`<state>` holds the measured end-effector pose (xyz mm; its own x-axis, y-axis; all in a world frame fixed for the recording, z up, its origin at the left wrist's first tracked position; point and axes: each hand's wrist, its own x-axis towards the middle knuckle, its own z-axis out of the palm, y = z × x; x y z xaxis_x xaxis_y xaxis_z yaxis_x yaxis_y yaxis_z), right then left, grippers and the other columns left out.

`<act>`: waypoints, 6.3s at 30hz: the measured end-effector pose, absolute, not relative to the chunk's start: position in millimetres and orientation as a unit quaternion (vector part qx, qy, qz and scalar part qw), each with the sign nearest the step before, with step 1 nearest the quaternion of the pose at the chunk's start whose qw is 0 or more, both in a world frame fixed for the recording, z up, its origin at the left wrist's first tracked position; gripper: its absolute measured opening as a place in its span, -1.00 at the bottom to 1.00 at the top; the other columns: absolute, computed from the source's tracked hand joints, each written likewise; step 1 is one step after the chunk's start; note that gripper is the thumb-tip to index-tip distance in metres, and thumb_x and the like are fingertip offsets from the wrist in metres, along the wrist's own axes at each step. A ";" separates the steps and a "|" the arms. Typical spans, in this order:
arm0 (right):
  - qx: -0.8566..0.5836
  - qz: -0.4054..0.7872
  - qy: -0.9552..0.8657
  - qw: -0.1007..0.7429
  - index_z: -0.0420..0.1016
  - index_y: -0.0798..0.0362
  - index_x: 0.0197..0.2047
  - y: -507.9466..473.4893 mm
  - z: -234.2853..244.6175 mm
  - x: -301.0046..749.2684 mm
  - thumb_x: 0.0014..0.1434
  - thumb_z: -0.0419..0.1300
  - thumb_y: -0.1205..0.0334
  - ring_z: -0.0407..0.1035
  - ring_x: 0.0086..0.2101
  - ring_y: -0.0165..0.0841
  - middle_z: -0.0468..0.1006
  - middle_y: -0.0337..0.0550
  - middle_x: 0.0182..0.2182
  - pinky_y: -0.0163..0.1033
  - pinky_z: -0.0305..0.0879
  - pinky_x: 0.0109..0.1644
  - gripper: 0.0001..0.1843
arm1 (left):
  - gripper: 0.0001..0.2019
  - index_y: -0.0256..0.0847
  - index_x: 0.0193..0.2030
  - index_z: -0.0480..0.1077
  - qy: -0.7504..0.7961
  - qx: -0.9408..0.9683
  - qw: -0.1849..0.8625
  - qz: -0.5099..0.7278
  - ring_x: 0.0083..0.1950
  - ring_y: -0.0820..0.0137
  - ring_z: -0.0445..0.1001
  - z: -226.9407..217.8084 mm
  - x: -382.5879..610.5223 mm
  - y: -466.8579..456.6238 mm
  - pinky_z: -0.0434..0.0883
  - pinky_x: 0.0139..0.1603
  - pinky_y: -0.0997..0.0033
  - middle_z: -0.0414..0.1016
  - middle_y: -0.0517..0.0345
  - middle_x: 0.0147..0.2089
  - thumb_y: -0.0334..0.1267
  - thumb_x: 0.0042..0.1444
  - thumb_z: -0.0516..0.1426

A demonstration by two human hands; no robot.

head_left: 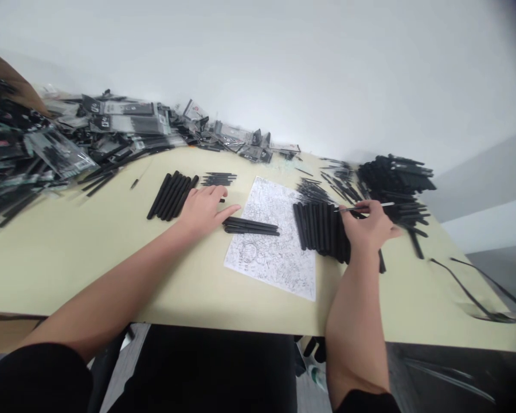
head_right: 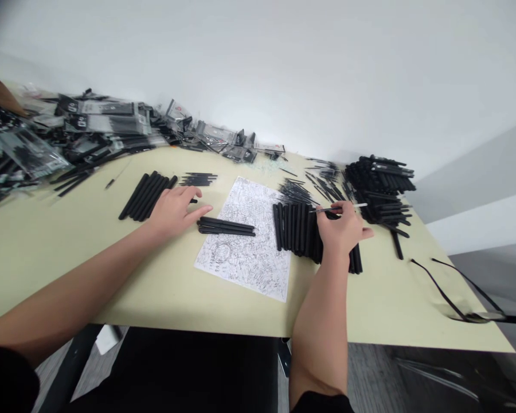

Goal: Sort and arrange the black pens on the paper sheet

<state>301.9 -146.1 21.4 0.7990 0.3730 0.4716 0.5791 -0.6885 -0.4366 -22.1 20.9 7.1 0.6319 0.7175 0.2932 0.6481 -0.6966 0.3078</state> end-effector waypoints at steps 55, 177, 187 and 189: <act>-0.923 -0.201 -0.205 0.255 0.42 -0.02 -0.26 -139.8 12.9 308.2 0.01 0.24 -0.01 0.38 -0.20 -0.08 0.58 -0.13 -0.31 0.22 -0.03 0.08 -0.71 | -0.58 -0.18 -0.04 0.38 0.369 0.900 0.101 0.208 0.05 0.12 0.46 5.2 -22.2 20.2 0.26 0.10 0.13 0.54 -0.06 -0.02 0.14 0.26 0.03; -0.661 -0.178 -0.588 0.430 0.53 -0.09 0.07 -100.3 -0.4 166.7 0.31 0.14 0.05 0.59 -0.40 -0.35 0.62 -0.13 -0.02 -0.31 0.53 -0.32 -0.68 | -0.63 -0.24 -0.12 0.41 0.195 0.958 0.041 0.207 -0.32 0.34 0.46 2.4 -19.2 12.0 0.36 -0.30 0.33 0.51 0.05 -0.26 -0.09 0.36 -0.13; -0.663 -0.142 -0.584 0.446 0.59 -0.07 -0.03 -100.3 -0.9 169.5 0.27 0.16 0.06 0.55 -0.47 -0.37 0.68 -0.16 -0.15 -0.30 0.50 -0.35 -0.71 | -0.63 -0.24 -0.10 0.41 0.202 0.955 0.057 0.210 -0.30 0.36 0.46 3.0 -20.1 11.1 0.37 -0.31 0.36 0.50 0.03 -0.23 -0.11 0.38 -0.15; -0.652 -0.123 -0.594 0.455 0.59 -0.05 -0.03 -100.9 -0.9 170.8 0.27 0.14 0.11 0.55 -0.47 -0.38 0.68 -0.16 -0.16 -0.30 0.50 -0.36 -0.72 | -0.63 -0.24 -0.10 0.40 0.208 0.953 0.061 0.210 -0.28 0.35 0.46 2.4 -20.0 11.6 0.37 -0.30 0.36 0.50 0.02 -0.22 -0.11 0.38 -0.15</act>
<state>170.8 -100.9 -0.9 0.2651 0.6621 0.7009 0.8865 0.1185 -0.4473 -20.0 11.6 2.4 0.8253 0.4224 0.3747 0.3713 -0.9060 0.2035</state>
